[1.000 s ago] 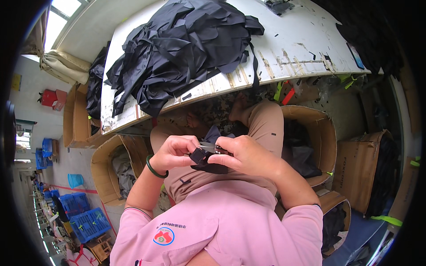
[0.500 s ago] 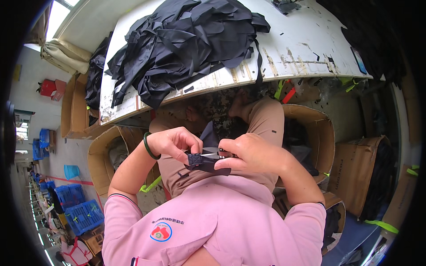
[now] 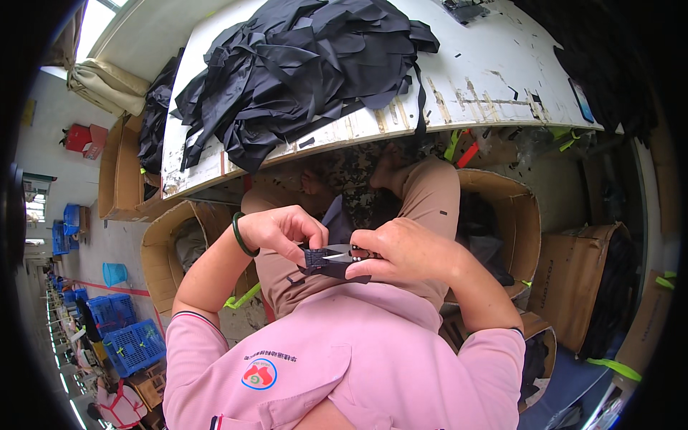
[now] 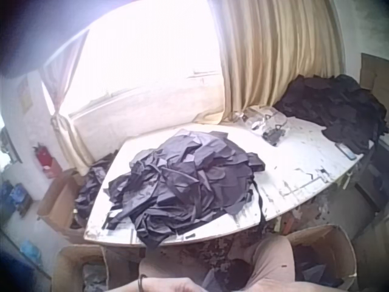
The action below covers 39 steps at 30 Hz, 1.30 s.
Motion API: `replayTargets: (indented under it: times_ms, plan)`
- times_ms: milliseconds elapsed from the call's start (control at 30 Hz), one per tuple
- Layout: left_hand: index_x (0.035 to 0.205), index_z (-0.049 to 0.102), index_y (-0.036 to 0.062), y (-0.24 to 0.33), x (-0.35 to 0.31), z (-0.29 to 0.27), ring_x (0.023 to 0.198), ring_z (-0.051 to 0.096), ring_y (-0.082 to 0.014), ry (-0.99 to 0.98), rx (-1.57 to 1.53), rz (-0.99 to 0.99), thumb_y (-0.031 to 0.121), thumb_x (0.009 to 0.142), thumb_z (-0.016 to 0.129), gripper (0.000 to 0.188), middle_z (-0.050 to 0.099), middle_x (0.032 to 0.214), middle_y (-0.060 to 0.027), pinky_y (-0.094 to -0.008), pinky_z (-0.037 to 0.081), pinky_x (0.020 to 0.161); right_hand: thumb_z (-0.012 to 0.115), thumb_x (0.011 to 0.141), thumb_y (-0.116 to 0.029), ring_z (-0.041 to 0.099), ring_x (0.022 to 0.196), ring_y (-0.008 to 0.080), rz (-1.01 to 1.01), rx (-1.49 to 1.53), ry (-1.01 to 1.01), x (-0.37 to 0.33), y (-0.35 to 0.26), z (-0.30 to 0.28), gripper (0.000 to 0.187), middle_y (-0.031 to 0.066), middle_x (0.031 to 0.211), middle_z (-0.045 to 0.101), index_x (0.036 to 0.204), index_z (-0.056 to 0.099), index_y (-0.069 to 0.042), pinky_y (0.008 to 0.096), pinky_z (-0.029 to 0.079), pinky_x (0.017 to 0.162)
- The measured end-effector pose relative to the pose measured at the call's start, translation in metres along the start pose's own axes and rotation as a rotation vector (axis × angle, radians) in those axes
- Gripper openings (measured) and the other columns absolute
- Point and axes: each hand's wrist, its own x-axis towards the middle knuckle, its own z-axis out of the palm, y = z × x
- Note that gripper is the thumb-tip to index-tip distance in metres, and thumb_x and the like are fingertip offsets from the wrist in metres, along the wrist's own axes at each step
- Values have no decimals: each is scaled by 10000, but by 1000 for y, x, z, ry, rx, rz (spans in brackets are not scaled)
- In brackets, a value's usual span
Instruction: The recorder uses a pair of nippers or scissors to trim loose threads or excess fabric from black textile components.
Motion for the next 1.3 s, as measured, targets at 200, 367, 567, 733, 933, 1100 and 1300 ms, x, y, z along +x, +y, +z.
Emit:
replayTargets:
  times_ms: [200,367,567,733,933,1100,1300]
  plan:
    - [857,652,-73,-1,0,0,829,565,-146,0,5,25,-38,743,691,126,585,903,-82,-254,457,764,650,848,-432,603,593,346,-13,35,-10,-1,-2,0,389,134,617,600,821,581,-50,413,458,545]
    - [853,647,-75,-1,1,1,824,561,-142,-12,9,11,-35,749,687,118,581,899,-78,-254,453,755,646,853,-431,605,594,341,-15,14,-16,-1,-4,0,389,130,628,607,811,572,-51,411,459,549]
    - [846,641,-68,-4,6,2,821,556,-134,-37,3,-47,-37,758,681,101,578,895,-64,-252,445,742,624,864,-446,605,595,340,-50,-38,-25,4,-6,3,400,128,617,601,805,563,-55,415,457,553]
    - [845,640,-62,-6,9,2,822,556,-129,-58,10,-73,-39,765,678,91,577,893,-57,-249,442,740,609,870,-458,603,598,345,-60,-86,-35,5,-4,6,404,131,609,596,802,562,-63,424,458,552]
    - [844,637,-55,-8,11,0,822,549,-120,-63,56,-130,-37,771,674,84,581,894,-50,-248,436,742,595,883,-456,602,597,347,-67,-107,-30,5,0,6,395,135,603,590,807,567,-69,433,459,555]
    - [877,647,-4,-13,15,0,714,550,-46,-88,140,-89,9,805,671,77,621,774,18,-199,436,643,659,857,-373,579,558,329,-115,-126,-48,9,-1,9,334,109,606,568,803,557,-60,401,450,514]
    - [889,640,2,-21,13,-3,688,540,-38,-60,141,-95,5,807,680,91,620,764,26,-194,431,621,609,872,-444,603,604,354,-49,-105,-27,8,2,8,399,144,615,589,815,562,-52,434,466,567]
